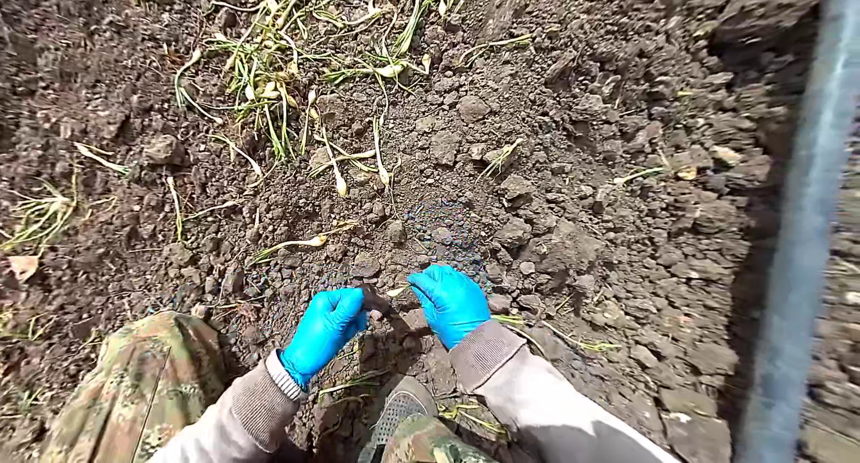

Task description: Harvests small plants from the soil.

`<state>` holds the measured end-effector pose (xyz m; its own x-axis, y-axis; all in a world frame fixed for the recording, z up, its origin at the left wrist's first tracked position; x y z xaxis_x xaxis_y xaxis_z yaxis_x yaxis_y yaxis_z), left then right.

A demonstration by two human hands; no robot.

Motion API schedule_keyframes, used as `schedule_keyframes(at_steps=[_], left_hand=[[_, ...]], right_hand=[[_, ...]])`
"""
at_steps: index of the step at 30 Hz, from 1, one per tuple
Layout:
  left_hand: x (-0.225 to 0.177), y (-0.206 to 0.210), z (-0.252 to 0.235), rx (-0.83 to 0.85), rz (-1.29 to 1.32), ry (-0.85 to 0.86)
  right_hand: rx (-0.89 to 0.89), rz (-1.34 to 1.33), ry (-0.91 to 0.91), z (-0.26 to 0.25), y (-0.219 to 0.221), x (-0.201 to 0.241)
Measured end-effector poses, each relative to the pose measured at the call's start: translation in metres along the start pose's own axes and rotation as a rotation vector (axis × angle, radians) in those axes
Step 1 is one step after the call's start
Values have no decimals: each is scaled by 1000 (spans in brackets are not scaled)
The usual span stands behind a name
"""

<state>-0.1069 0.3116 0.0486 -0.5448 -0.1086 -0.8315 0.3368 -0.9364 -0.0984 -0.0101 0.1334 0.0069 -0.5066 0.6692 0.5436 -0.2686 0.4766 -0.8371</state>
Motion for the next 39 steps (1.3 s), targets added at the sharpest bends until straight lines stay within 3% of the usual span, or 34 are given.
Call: schedule_keyframes(at_steps=[4,6,8,9,11,13,14,16,18,19,21,23,24,27,30,33,36,38,39], left_hand=[[-60,-36,29,30,190,112],[-101,-41,42,82,195,230],[-118,-29,37,77,100,274],[-106,-19,27,60,33,249],[-44,3,1,31,-28,102],[7,8,-11,-12,44,-23],[12,5,-10,-31,100,-62],[-1,-9,3,-64,174,-87],[-31,-32,22,-74,207,-8],[-45,-45,33,-80,204,49],[-61,-70,55,-111,165,140],[-55,-84,60,-145,84,191],[-44,-88,58,-153,40,201],[-14,-101,55,-174,8,179],[-27,-122,62,-231,141,162],[-69,-140,75,-174,306,218],[-116,-132,69,-94,231,263],[-105,-110,45,-72,76,220],[-81,-97,29,-67,1,163]], right_hand=[[304,33,191,24,38,6],[305,53,190,34,50,5],[198,77,134,32,46,6],[182,79,135,28,39,8],[138,86,115,14,22,14],[127,87,61,3,19,20],[182,86,42,0,27,22],[474,93,83,3,56,25],[740,125,92,7,83,29],[776,128,78,5,87,34],[624,109,15,0,80,43],[192,93,-59,-28,63,42],[80,113,-21,-51,54,37],[201,243,253,-121,50,12],[282,267,274,-148,56,3],[-1,101,163,-116,46,15],[-172,-38,53,-61,40,29],[-201,-107,37,-33,36,36],[-202,-140,31,-25,32,40]])
Point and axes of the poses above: each hand's wrist, its own z-axis away from the middle knuckle, its own y-axis out of the palm, x = y × z, the point moved 6 cm from there along -z, towards the middle knuckle, and after that the axes turned 15 degrees about -x, right-handed, at the moved point
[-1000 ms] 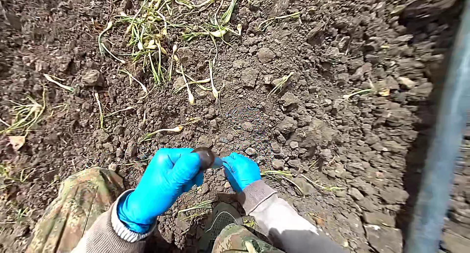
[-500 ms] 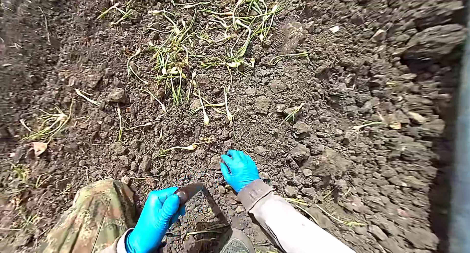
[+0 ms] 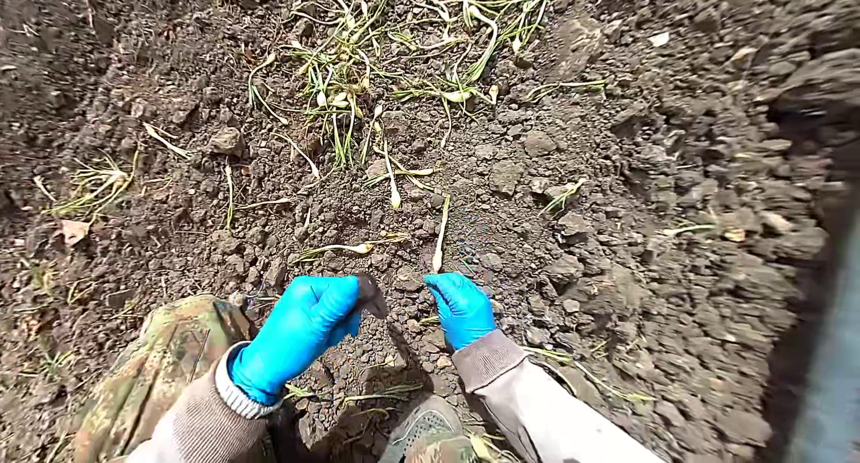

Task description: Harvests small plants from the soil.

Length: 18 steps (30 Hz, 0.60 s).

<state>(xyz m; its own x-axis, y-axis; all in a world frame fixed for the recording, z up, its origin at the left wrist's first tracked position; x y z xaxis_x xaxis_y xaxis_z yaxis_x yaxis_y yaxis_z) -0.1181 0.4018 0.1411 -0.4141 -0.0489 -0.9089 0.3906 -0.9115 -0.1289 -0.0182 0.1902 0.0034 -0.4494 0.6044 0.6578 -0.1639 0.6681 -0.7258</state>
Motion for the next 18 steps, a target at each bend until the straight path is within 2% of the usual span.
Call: schedule_keyframes(at_steps=[2,4,7,9,11,13,16,18], left_hand=[[65,19,-11,0,-78,-115],[90,18,-9,-19,-39,-182],[73,-6,7,-92,108,-229],[38,-25,14,-108,155,-143],[11,-33,25,-106,203,-41],[8,-25,22,-115,155,3],[76,5,11,-121,40,-153],[99,11,9,-97,37,-221]], right_hand=[[25,-32,-9,5,-4,12],[93,-13,-28,6,4,23],[392,73,-17,21,41,30],[591,138,21,30,65,24],[588,158,57,41,67,21],[504,174,31,36,56,23],[401,164,-115,17,39,36],[428,172,-215,9,47,43]])
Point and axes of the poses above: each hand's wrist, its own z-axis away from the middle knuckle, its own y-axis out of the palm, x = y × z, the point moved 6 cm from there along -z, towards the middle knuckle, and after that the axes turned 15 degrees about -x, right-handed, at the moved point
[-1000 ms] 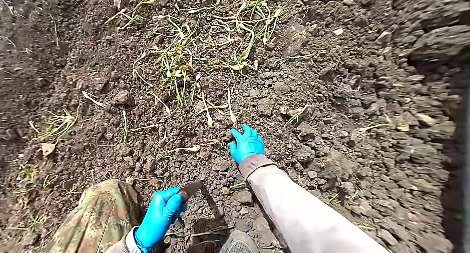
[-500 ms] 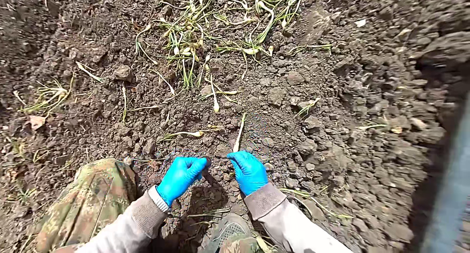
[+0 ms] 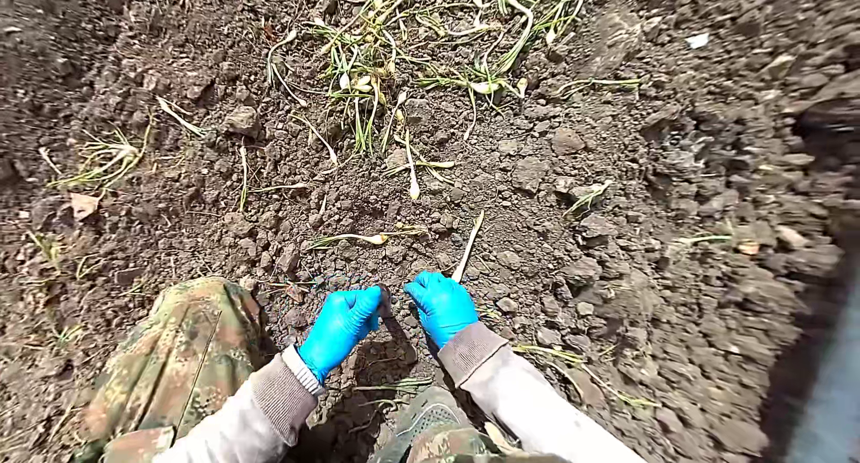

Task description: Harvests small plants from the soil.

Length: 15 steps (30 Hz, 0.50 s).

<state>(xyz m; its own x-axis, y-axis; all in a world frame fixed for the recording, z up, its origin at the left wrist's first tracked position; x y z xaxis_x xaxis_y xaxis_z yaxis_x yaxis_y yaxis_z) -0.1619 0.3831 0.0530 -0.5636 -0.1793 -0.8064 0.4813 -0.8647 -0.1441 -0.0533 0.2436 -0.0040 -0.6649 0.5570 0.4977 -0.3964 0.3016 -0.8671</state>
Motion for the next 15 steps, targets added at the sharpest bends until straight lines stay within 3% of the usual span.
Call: schedule_keyframes(at_steps=[5,6,8,10,12,15], left_hand=[[-37,-26,20,-29,99,33],[-36,-32,24,-55,137,40],[-14,-41,23,-90,179,23],[11,-47,18,-98,229,-36],[10,-58,20,-99,287,-56],[-34,-86,40,-85,364,121]], right_hand=[[480,-3,-20,10,62,16],[433,-22,-37,15,60,15],[98,-12,-30,16,34,2],[-93,108,129,6,1,-32],[-60,242,225,-11,-19,-69],[4,321,128,-36,-31,-97]])
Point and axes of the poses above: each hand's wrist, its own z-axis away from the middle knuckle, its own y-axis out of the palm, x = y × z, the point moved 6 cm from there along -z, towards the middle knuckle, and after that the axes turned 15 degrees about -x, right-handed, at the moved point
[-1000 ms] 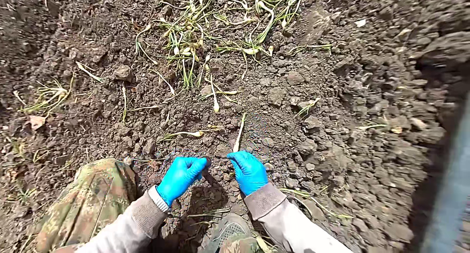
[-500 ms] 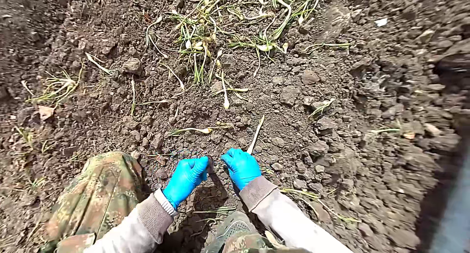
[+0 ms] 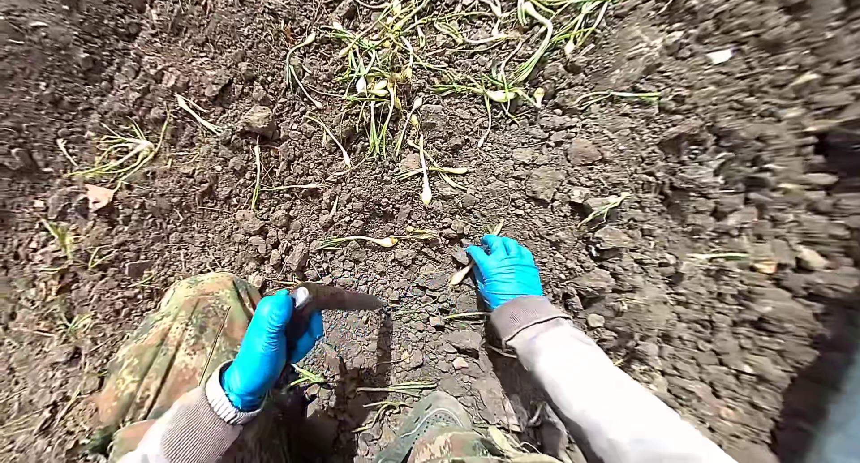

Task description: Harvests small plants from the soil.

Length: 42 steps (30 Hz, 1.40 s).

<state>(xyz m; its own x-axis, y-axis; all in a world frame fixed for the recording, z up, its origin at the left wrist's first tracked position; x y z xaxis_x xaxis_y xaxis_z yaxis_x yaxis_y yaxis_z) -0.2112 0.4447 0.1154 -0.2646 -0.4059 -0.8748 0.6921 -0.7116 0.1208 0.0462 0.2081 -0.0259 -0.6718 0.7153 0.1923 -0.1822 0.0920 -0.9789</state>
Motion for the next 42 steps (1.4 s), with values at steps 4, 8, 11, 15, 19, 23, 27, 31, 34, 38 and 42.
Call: schedule_keyframes(at_steps=[4,8,11,15,19,23,27,31,34,38,42], left_hand=[[-79,10,11,57,-25,217],[-31,24,-26,64,-381,127],[33,0,-39,-2,-356,5],[35,-44,-22,-177,-71,-139],[-52,-46,0,26,77,95],[-110,0,-5,170,-157,263],[28,12,-57,132,-387,-8],[61,-23,-38,-107,-208,-90],[31,-40,-21,-200,-104,-90],[-33,-63,11,-120,-14,88],[-25,-84,0,-136,-215,153]], right_hand=[[120,76,-120,-12,10,-8],[-38,-99,-174,-10,-9,10],[-205,-312,-147,1,-31,44],[-209,-450,-126,20,-19,102],[105,-400,-56,43,21,131],[204,-306,1,53,15,125],[117,-306,-48,33,-20,128],[394,-182,-193,10,0,171],[669,-137,-244,8,51,212],[611,-196,-257,8,63,221],[171,-386,125,-30,31,189]])
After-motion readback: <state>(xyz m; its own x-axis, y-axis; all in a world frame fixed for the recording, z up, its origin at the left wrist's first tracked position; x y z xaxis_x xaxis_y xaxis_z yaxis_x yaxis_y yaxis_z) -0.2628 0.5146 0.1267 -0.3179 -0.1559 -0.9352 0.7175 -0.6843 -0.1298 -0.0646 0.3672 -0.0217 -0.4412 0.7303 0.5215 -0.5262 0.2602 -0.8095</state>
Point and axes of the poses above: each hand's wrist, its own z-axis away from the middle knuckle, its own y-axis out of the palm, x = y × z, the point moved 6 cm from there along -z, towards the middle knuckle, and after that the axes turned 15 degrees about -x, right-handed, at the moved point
